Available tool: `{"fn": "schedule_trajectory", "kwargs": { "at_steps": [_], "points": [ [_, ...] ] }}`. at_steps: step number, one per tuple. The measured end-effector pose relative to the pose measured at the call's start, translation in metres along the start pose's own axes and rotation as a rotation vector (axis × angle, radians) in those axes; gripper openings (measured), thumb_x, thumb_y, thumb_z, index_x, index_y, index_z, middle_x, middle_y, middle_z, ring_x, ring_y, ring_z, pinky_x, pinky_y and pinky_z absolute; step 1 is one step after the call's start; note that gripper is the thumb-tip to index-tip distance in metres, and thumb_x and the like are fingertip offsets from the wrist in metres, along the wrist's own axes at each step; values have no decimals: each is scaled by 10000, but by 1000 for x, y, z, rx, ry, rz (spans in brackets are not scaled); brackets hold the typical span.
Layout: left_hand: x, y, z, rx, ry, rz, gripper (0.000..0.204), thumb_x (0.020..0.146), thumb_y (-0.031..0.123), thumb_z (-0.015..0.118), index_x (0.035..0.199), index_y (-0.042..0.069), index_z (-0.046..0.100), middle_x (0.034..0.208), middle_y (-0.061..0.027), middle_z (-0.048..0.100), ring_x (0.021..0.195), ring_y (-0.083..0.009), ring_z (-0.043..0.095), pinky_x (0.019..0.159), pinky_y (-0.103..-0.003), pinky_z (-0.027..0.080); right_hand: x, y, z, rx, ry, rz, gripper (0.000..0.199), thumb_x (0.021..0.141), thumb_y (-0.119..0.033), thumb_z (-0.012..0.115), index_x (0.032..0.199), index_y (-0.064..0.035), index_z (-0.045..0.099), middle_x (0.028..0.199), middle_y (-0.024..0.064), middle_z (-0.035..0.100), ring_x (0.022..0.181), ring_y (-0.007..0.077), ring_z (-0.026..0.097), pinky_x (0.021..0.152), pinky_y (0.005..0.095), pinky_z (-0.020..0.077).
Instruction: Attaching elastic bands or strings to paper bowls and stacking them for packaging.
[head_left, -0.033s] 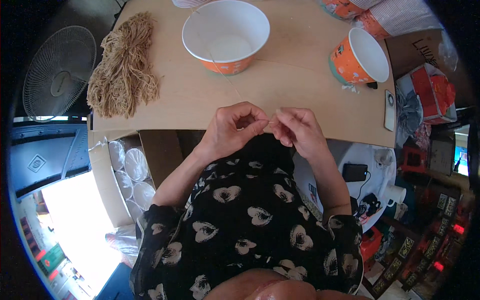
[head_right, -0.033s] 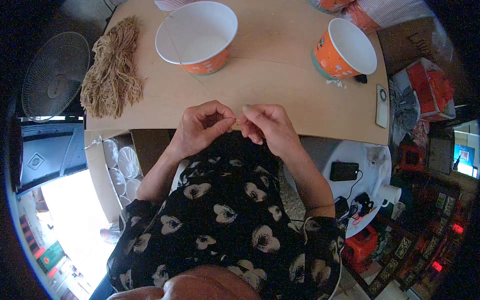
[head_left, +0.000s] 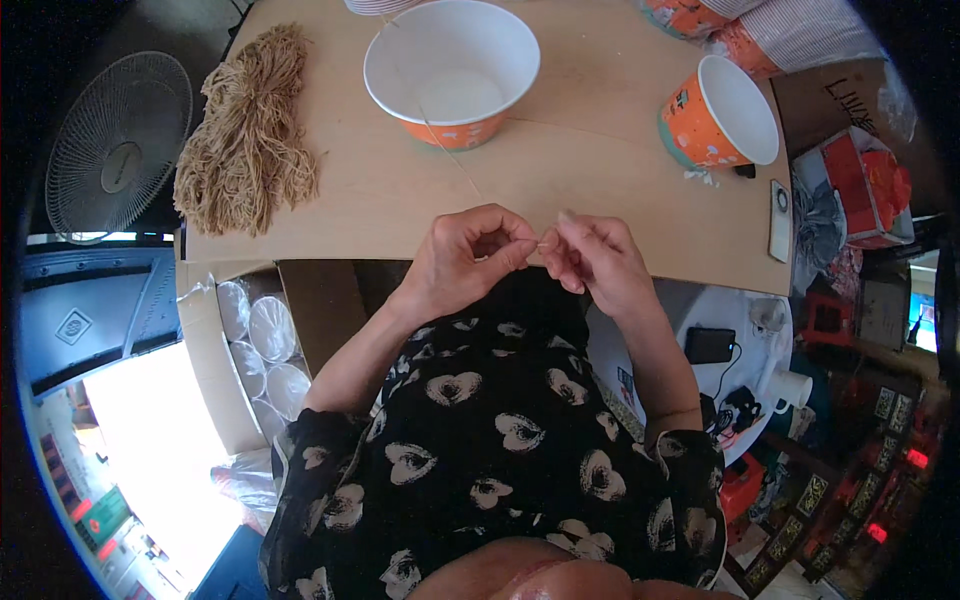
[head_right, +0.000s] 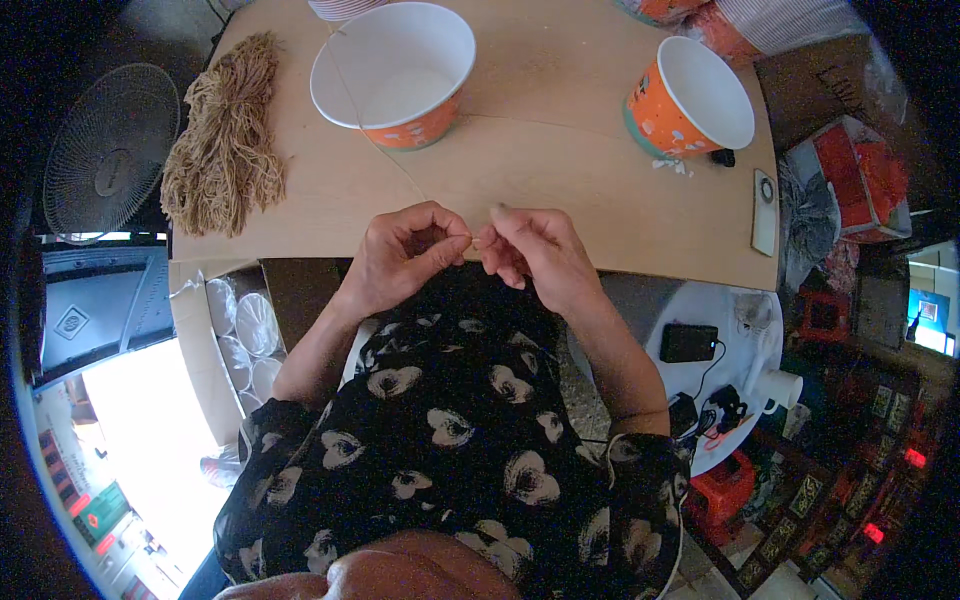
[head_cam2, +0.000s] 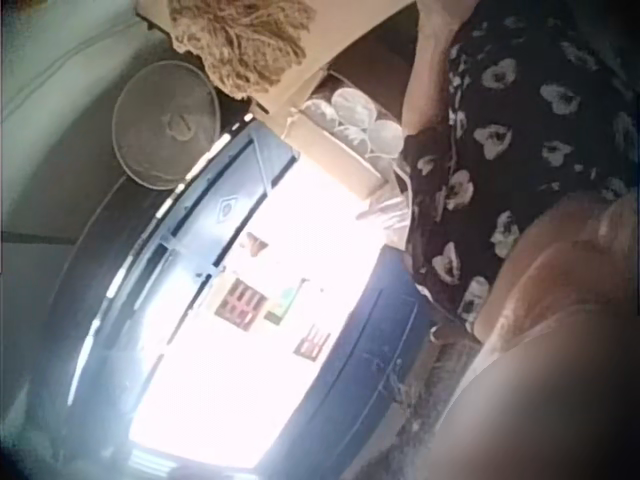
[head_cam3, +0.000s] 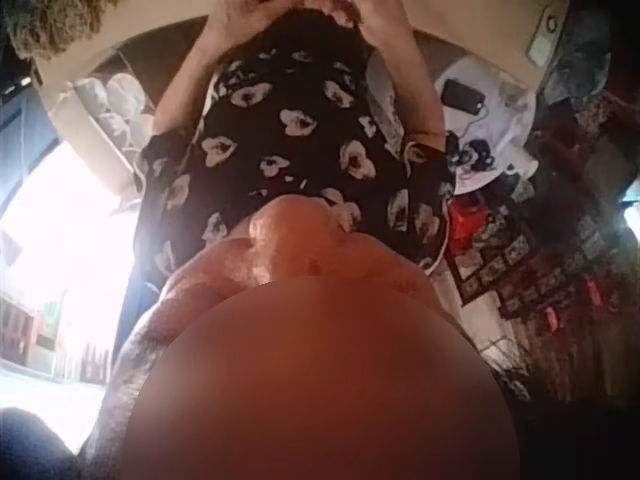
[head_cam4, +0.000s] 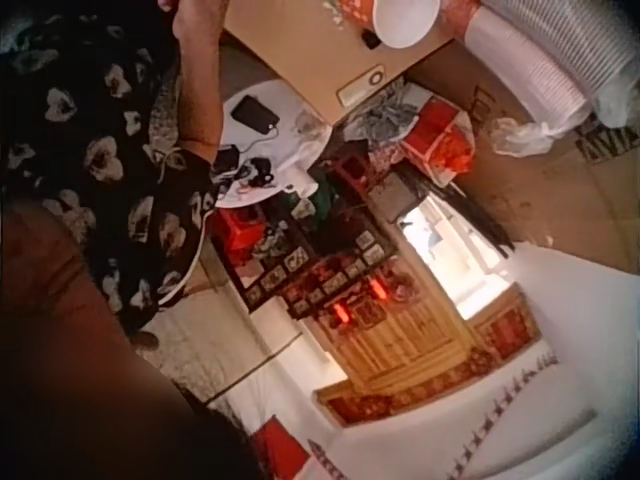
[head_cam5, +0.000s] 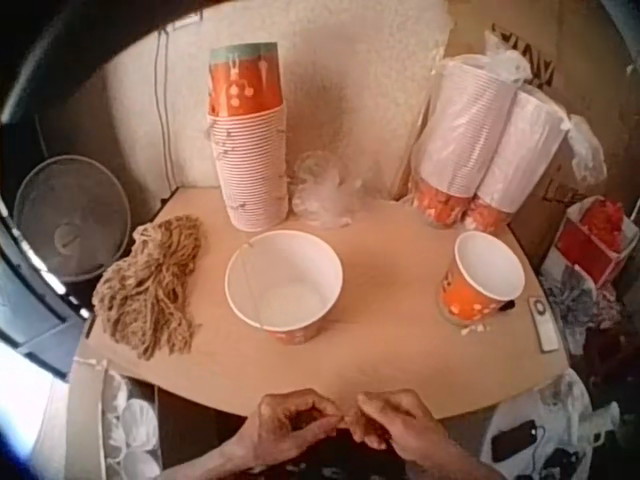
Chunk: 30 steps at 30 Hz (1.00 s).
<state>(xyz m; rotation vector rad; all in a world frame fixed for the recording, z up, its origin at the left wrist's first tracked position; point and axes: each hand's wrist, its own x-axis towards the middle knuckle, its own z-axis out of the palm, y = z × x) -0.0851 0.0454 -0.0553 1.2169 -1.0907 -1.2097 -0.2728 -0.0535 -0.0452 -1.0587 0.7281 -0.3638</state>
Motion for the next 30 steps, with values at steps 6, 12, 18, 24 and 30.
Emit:
{"fn": "schedule_trajectory", "kwargs": {
  "at_steps": [6,12,18,24,30],
  "points": [
    [4,-6,0,59,-4,-36,92,936,51,683,968,-34,665,818,-7,664,744,-54,621,648,-225,520,0,1,-3,-259,7,-45,402,1016,-328,579,745,-33,617,636,12,590,518,61,494,455,223,356],
    [8,-8,2,112,2,41,84,916,33,691,961,-34,669,821,-50,684,730,-84,634,641,-247,526,6,11,-10,-445,5,-177,288,1007,-205,586,774,-35,589,664,-27,536,590,40,473,531,211,371],
    [3,2,1,289,49,174,74,874,-15,702,947,-13,688,893,-79,667,810,-138,667,685,-261,551,0,13,-3,-497,22,-226,186,993,-133,590,842,-23,588,704,-35,532,655,27,478,577,205,380],
    [3,3,-1,388,99,257,104,838,-29,713,933,1,688,872,-95,654,745,-186,650,634,-299,532,4,17,1,-541,101,-339,89,957,-66,638,901,-7,605,744,-34,554,676,26,469,590,208,394],
    [-11,16,-15,390,149,270,81,839,-39,700,915,-15,685,882,-98,657,759,-176,655,629,-286,534,20,-33,7,-989,92,-587,282,841,8,716,1115,-15,652,1039,100,685,907,193,650,797,316,526]
  ]
}}
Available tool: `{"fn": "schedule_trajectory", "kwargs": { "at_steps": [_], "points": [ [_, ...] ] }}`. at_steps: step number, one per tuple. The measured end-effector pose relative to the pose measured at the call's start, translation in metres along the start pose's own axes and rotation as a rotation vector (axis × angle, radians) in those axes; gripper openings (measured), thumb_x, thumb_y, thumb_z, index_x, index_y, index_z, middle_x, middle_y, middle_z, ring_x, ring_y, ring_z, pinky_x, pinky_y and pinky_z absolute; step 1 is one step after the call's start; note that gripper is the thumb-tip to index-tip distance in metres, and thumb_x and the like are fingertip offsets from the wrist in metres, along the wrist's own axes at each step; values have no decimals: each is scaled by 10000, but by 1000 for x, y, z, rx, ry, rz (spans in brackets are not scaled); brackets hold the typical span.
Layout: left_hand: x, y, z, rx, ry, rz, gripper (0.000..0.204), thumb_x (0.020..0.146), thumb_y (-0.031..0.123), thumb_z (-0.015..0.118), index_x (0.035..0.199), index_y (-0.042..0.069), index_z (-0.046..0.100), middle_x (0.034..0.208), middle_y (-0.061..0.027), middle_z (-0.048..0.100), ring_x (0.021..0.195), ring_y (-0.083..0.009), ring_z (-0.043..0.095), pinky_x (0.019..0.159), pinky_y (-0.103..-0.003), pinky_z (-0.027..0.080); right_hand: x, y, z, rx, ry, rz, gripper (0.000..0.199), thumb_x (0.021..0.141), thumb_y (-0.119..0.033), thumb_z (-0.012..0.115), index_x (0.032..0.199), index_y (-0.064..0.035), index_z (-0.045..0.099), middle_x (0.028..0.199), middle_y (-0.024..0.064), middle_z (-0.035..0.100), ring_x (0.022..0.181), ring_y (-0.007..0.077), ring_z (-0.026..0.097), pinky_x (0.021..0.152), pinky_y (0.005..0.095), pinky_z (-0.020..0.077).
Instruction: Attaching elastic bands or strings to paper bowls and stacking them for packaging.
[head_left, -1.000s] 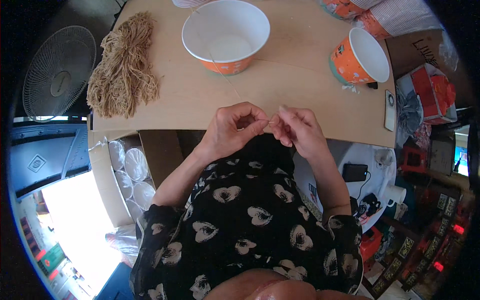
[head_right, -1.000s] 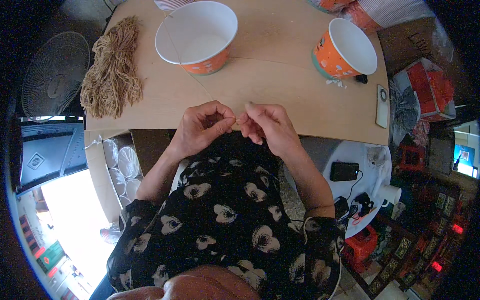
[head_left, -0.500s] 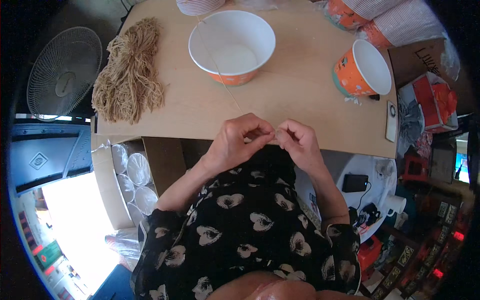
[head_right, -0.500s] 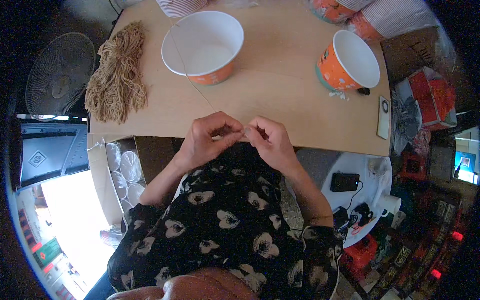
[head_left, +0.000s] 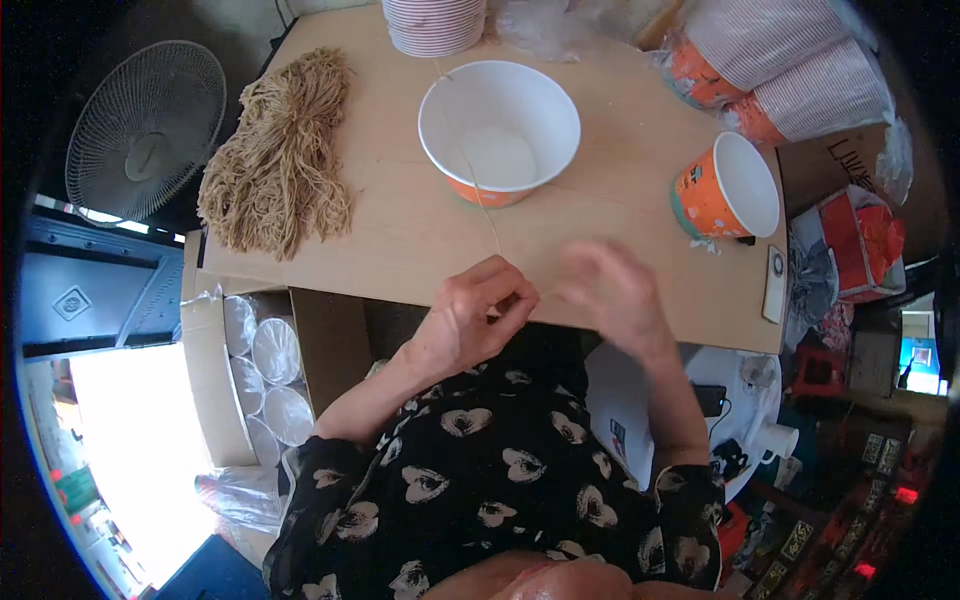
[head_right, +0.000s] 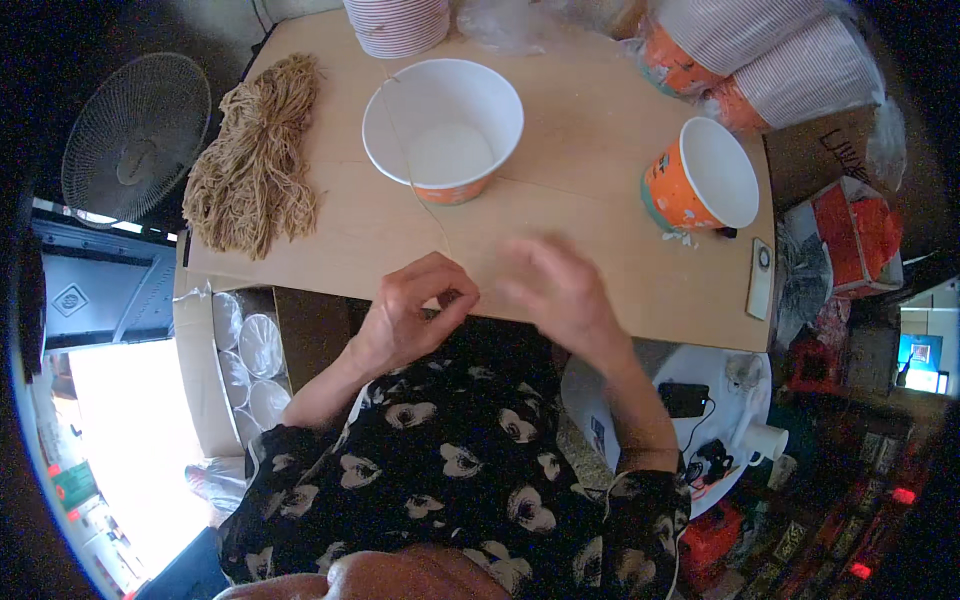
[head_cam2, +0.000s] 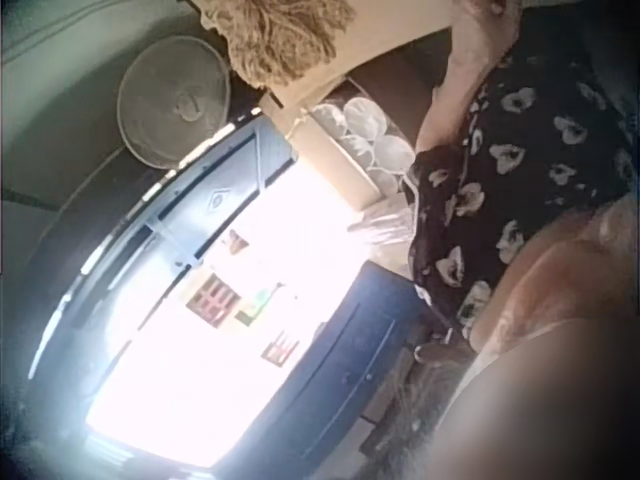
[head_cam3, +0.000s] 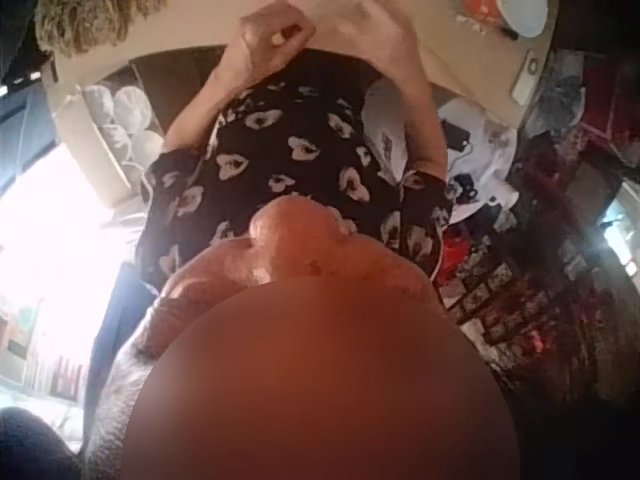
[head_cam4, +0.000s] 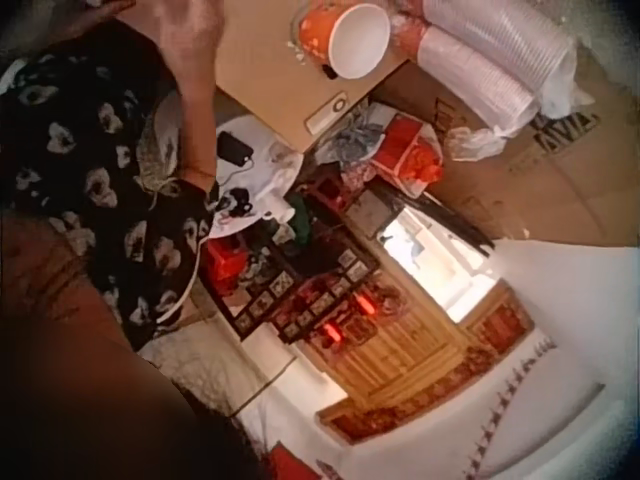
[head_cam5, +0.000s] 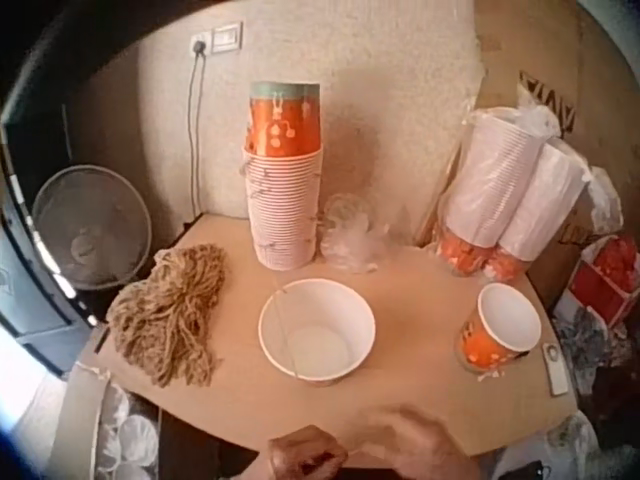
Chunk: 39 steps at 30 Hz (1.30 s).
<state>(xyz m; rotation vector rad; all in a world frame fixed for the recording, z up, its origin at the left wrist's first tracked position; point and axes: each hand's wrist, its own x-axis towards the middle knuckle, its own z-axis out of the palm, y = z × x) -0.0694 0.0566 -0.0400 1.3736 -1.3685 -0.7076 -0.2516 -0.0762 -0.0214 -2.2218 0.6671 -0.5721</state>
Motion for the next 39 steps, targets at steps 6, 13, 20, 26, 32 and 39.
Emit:
{"fn": "schedule_trajectory", "kwargs": {
  "at_steps": [6,13,20,26,32,39],
  "points": [
    [-19,25,-61,209,323,117,119,813,-80,714,911,-13,708,900,-104,677,775,-158,665,643,-256,546,110,13,-31,-675,214,-574,365,801,-124,755,1162,-131,694,1169,62,692,1202,265,563,1036,430,396],
    [-33,18,-95,352,729,155,137,800,-79,730,922,-19,729,896,-100,689,722,-128,657,655,-237,542,100,-24,9,-431,76,-600,127,777,-134,782,868,-80,710,831,28,692,907,211,636,924,385,412],
    [-3,-48,-33,-320,640,-79,92,854,39,755,886,-33,707,830,-49,686,713,-82,654,652,-226,546,99,-38,43,-364,49,-532,129,786,-108,778,876,-56,701,816,35,686,862,214,632,870,366,424],
    [12,-58,-21,-458,720,-71,108,846,37,765,868,-47,701,806,-49,688,694,-72,651,631,-209,544,99,-35,47,-341,42,-439,132,792,-110,783,887,-62,705,843,48,686,893,234,630,867,369,426],
    [12,-61,-25,-417,686,-129,113,864,56,762,883,-36,699,814,-37,694,713,-67,647,644,-203,537,100,-34,48,-346,37,-426,133,794,-107,785,894,-65,708,856,50,687,901,234,627,866,368,429],
    [18,-64,-24,-346,696,-81,114,884,68,755,909,-25,694,823,-18,693,741,-48,631,660,-195,527,101,-33,48,-340,37,-422,140,788,-110,794,881,-60,701,847,44,685,882,226,628,860,366,430]
  ]
}}
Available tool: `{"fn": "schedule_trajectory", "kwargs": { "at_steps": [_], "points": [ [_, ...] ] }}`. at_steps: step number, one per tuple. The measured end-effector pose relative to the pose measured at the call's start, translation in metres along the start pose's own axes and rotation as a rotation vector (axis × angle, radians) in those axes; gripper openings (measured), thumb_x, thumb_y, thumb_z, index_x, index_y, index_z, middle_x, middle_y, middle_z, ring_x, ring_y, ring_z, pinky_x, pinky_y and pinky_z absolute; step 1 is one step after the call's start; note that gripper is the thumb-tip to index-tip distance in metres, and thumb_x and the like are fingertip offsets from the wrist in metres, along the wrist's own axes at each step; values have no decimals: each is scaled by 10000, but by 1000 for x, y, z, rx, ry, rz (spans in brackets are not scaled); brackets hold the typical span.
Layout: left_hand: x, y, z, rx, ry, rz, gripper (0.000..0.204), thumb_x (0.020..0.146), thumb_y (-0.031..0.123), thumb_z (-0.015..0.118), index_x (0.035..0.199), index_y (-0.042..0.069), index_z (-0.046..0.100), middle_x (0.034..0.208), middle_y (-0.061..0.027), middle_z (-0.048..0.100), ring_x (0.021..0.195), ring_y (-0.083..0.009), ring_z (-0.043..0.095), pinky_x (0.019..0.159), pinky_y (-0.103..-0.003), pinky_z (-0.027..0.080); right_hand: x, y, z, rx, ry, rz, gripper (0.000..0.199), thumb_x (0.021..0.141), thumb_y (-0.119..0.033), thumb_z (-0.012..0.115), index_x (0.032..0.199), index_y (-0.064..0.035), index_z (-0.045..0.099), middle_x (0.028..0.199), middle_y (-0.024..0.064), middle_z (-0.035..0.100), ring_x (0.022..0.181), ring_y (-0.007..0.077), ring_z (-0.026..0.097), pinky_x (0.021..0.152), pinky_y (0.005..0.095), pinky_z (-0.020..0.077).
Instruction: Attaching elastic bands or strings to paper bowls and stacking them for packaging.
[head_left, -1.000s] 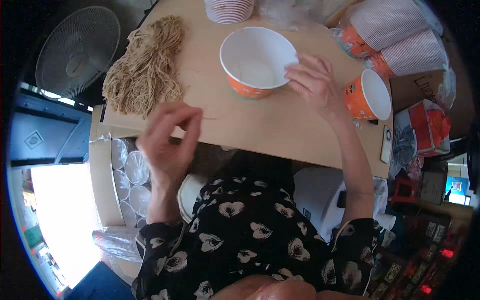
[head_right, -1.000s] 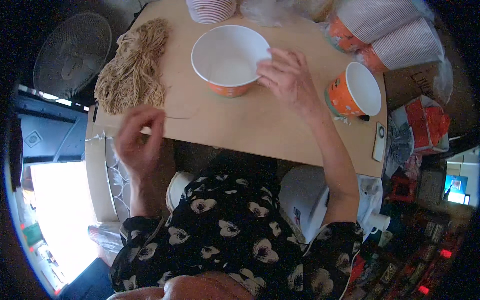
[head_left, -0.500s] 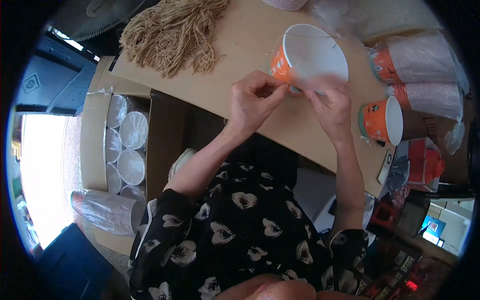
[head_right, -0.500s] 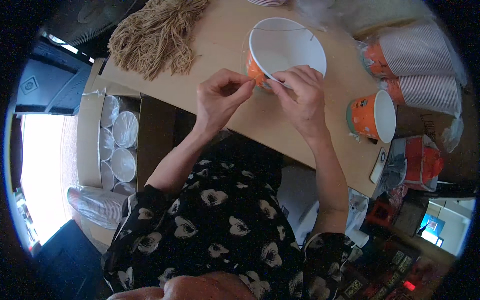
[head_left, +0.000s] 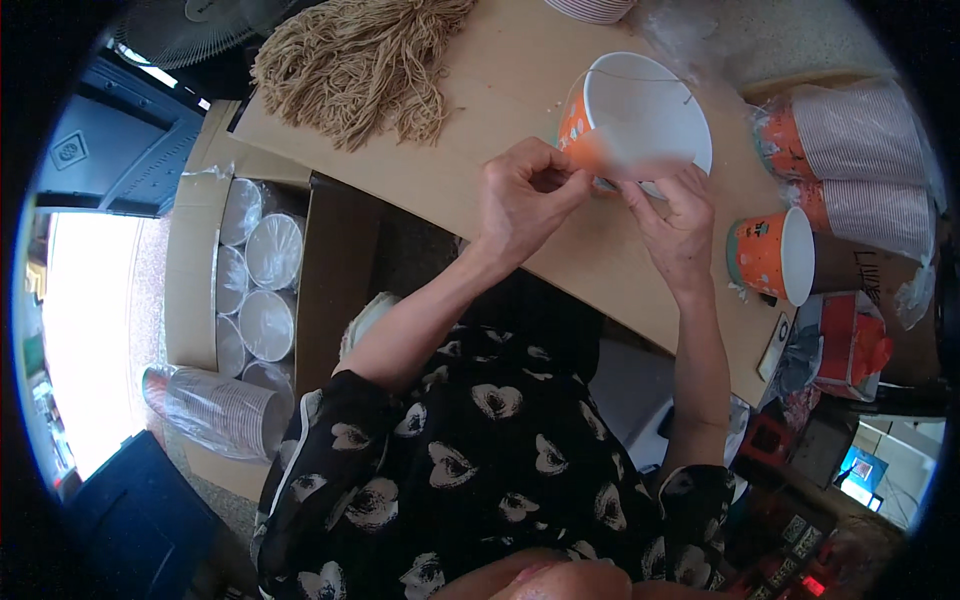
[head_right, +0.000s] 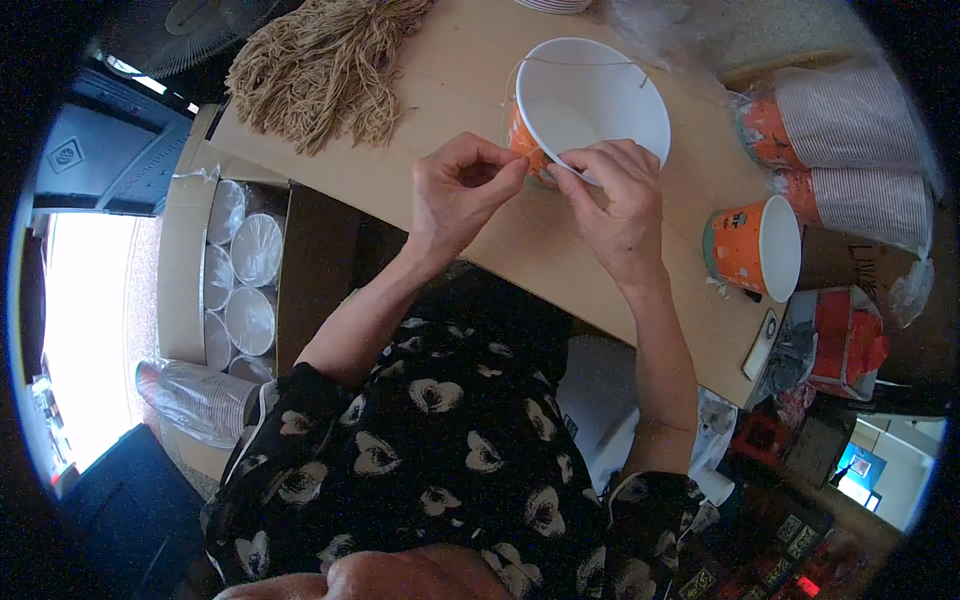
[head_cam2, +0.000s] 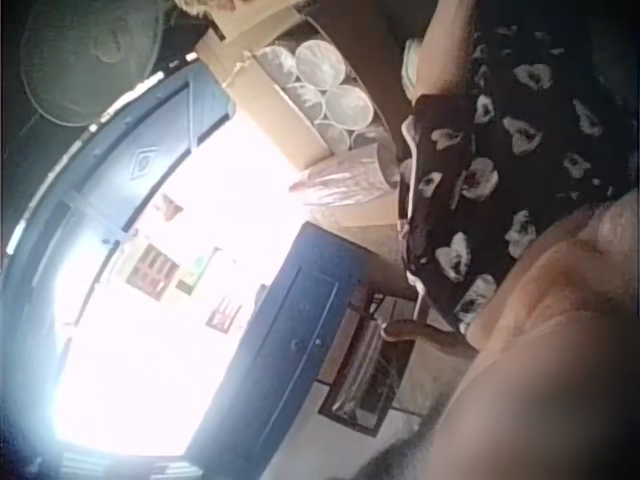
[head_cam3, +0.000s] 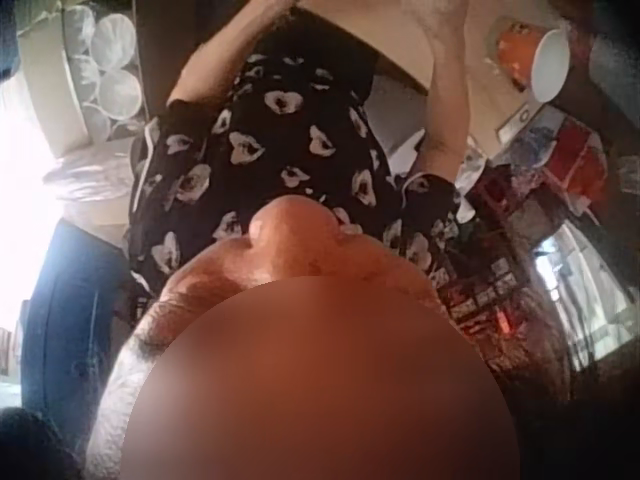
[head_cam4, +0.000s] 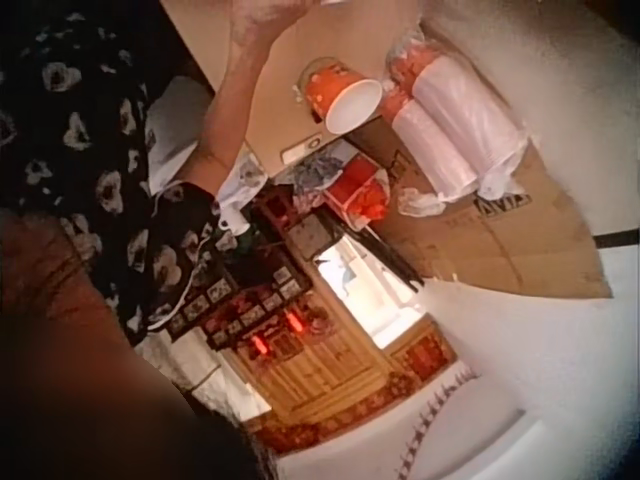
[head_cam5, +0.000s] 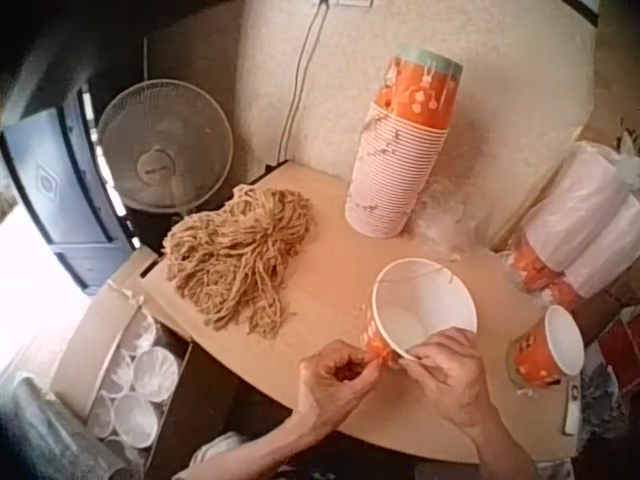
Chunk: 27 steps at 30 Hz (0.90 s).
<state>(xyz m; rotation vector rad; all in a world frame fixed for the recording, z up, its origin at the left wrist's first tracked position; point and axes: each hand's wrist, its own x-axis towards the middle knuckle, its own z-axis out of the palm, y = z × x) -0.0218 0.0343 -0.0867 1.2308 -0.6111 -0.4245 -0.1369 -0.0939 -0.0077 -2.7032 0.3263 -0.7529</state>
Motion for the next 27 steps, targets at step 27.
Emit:
{"fn": "schedule_trajectory", "kwargs": {
  "at_steps": [27],
  "points": [
    [10,7,9,58,-12,32,89,852,33,743,890,-39,708,820,-71,704,729,-106,688,653,-230,563,38,17,-21,451,-393,237,250,965,-134,623,1143,35,672,971,133,725,893,176,686,796,316,535]
  ]
}}
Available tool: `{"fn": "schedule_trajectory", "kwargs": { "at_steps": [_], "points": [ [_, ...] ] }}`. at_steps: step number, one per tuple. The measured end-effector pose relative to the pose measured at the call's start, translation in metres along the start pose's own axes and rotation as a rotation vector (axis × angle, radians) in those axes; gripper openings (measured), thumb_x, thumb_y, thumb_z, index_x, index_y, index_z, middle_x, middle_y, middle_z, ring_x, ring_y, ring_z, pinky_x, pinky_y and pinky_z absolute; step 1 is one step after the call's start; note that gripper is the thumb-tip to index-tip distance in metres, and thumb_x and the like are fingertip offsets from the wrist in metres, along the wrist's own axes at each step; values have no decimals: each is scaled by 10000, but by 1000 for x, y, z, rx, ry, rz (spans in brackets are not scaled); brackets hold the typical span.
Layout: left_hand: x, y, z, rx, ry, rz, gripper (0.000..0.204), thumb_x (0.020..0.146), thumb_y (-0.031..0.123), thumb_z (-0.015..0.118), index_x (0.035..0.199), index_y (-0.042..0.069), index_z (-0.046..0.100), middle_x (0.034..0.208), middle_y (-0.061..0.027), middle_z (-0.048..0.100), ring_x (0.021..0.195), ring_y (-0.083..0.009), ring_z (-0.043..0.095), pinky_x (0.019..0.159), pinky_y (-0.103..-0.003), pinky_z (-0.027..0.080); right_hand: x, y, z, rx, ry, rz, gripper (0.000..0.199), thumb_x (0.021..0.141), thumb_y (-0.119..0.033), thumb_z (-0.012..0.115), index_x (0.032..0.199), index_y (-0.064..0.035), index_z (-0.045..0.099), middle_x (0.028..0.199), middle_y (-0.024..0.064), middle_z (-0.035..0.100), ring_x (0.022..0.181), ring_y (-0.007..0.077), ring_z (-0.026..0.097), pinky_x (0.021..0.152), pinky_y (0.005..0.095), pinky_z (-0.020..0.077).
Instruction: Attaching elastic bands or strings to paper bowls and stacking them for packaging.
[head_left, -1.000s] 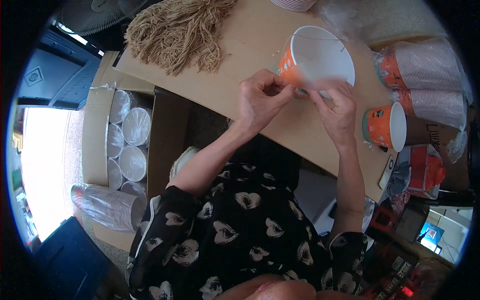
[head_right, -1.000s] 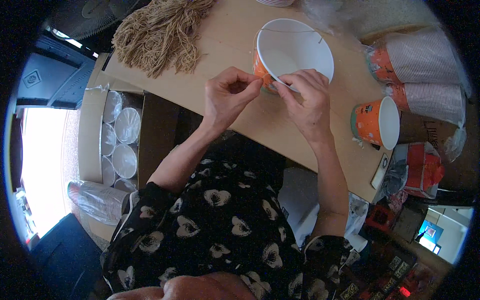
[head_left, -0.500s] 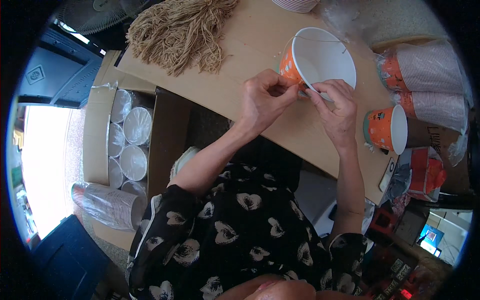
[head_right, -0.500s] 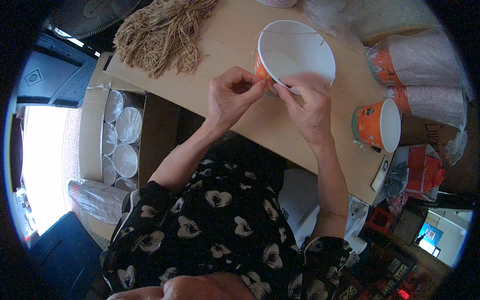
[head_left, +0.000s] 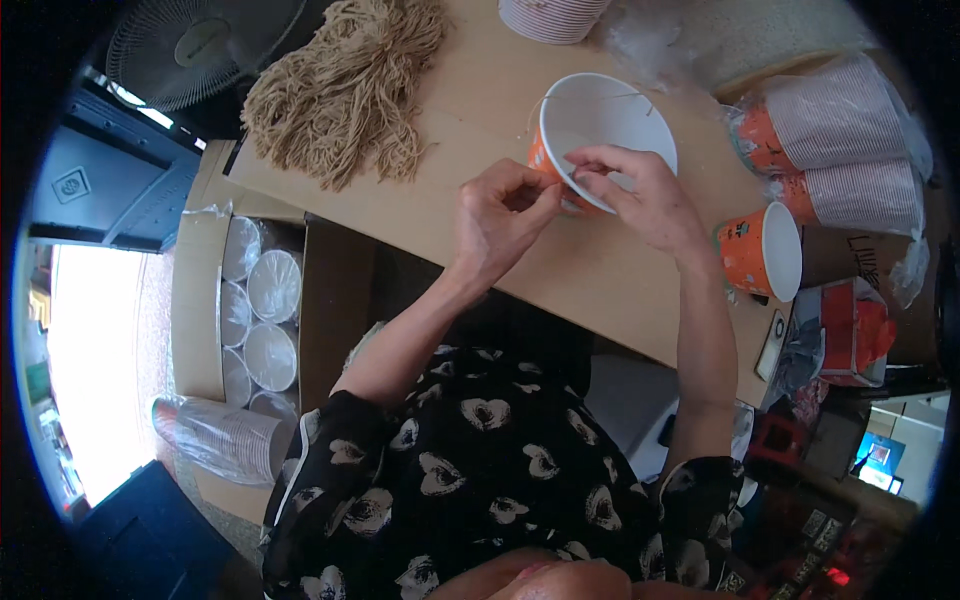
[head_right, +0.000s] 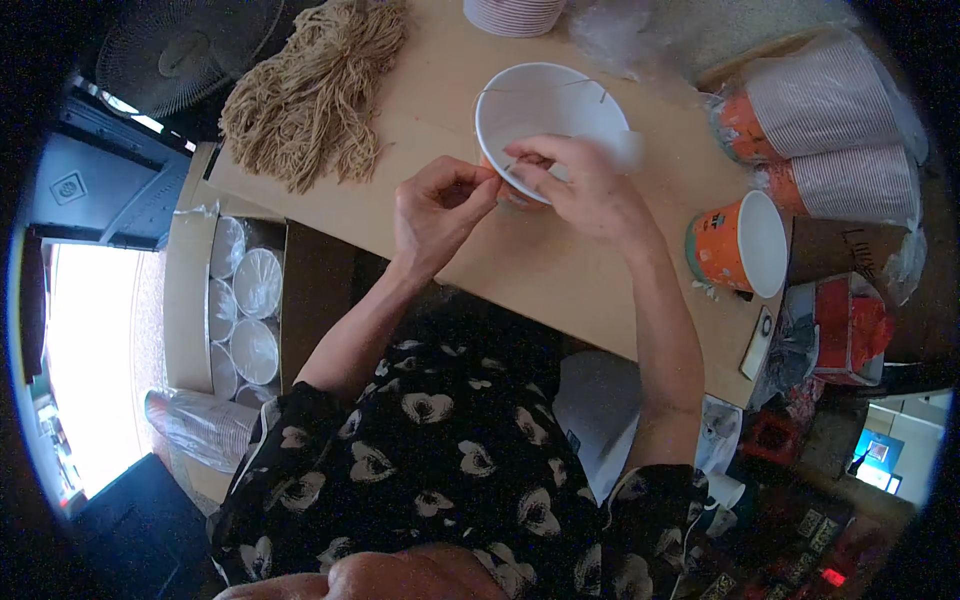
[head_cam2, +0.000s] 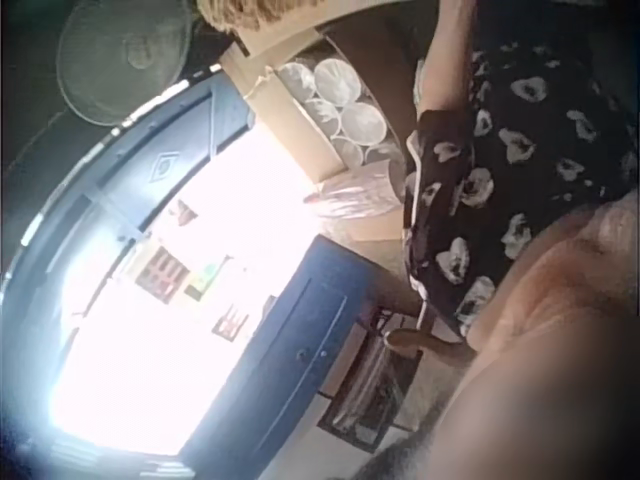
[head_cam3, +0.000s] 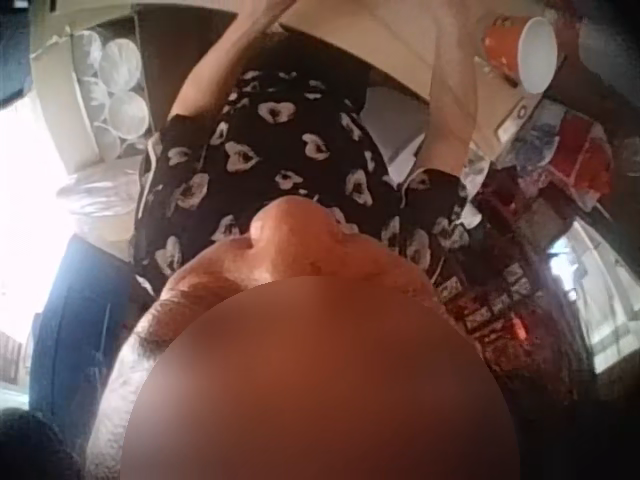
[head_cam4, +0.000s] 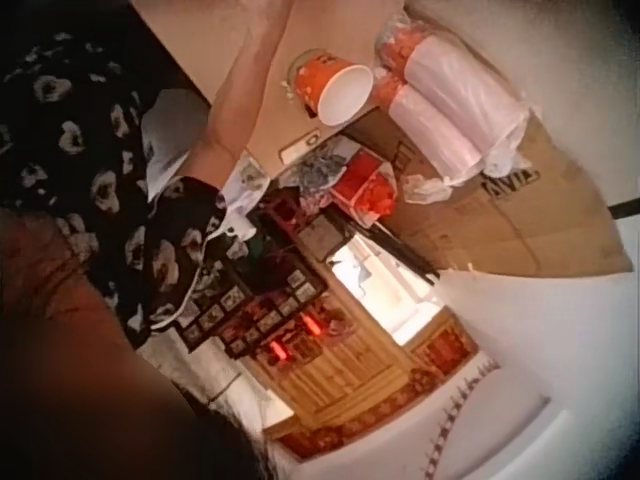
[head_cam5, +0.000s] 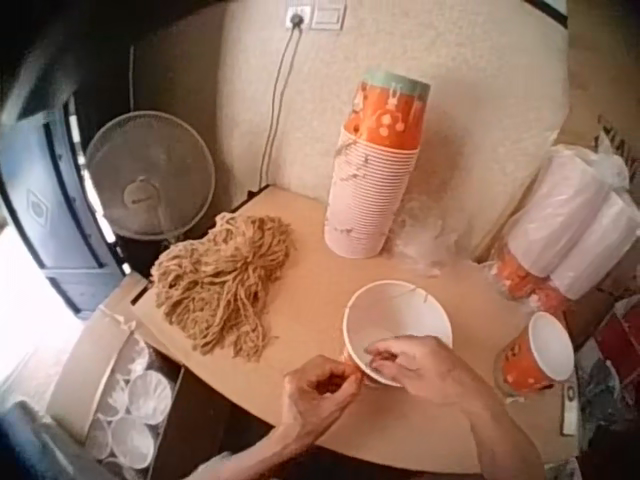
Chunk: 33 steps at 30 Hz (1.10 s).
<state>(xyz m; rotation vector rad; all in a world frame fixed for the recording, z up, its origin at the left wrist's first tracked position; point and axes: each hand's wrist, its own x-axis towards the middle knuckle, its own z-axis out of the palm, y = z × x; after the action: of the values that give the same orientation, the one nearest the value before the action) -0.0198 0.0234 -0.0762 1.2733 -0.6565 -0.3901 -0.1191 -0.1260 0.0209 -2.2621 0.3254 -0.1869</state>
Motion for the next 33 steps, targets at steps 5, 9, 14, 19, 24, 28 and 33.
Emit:
{"fn": "schedule_trajectory", "kwargs": {
  "at_steps": [5,9,14,19,24,28,33],
  "points": [
    [2,-4,-1,-42,-25,12,106,865,46,741,913,-41,704,830,-69,709,728,-103,688,652,-232,564,15,9,-1,4,-117,-11,178,925,-105,638,1010,45,681,882,130,718,811,173,682,788,320,529],
    [3,9,-6,63,-91,13,96,869,23,747,948,-12,706,920,-60,710,797,-100,674,713,-234,568,11,6,4,-57,-50,-24,146,904,-92,645,956,43,660,845,132,707,791,182,680,780,332,530],
    [22,27,-36,741,60,565,163,769,27,759,912,86,708,992,-88,637,786,-248,656,670,-353,546,-7,2,12,-63,211,-24,91,899,-80,628,911,9,615,816,158,683,763,280,692,704,368,539],
    [42,79,-31,774,115,490,135,863,14,676,971,94,693,819,-30,633,687,-187,656,607,-309,541,-13,3,24,-117,270,-81,67,910,-38,638,939,16,610,798,123,666,716,207,658,662,322,521],
    [68,88,-4,201,-174,344,187,951,29,577,1100,10,689,911,-67,713,816,-107,693,623,-254,547,-13,13,33,-279,427,-223,65,915,-39,632,953,1,598,852,129,652,737,259,665,670,345,536],
    [81,83,8,79,-468,-19,213,998,109,531,1123,12,674,969,-37,697,938,-140,694,584,-213,506,-17,10,32,28,610,-290,84,943,-58,614,991,2,581,1059,134,628,880,230,652,724,331,533],
    [80,76,15,-40,-646,-317,190,1006,118,536,1156,20,599,1077,-52,645,952,-163,715,517,-194,430,-16,12,24,96,848,-420,72,947,-13,577,1015,-1,562,1205,127,586,945,221,637,721,343,539]
  ]
}}
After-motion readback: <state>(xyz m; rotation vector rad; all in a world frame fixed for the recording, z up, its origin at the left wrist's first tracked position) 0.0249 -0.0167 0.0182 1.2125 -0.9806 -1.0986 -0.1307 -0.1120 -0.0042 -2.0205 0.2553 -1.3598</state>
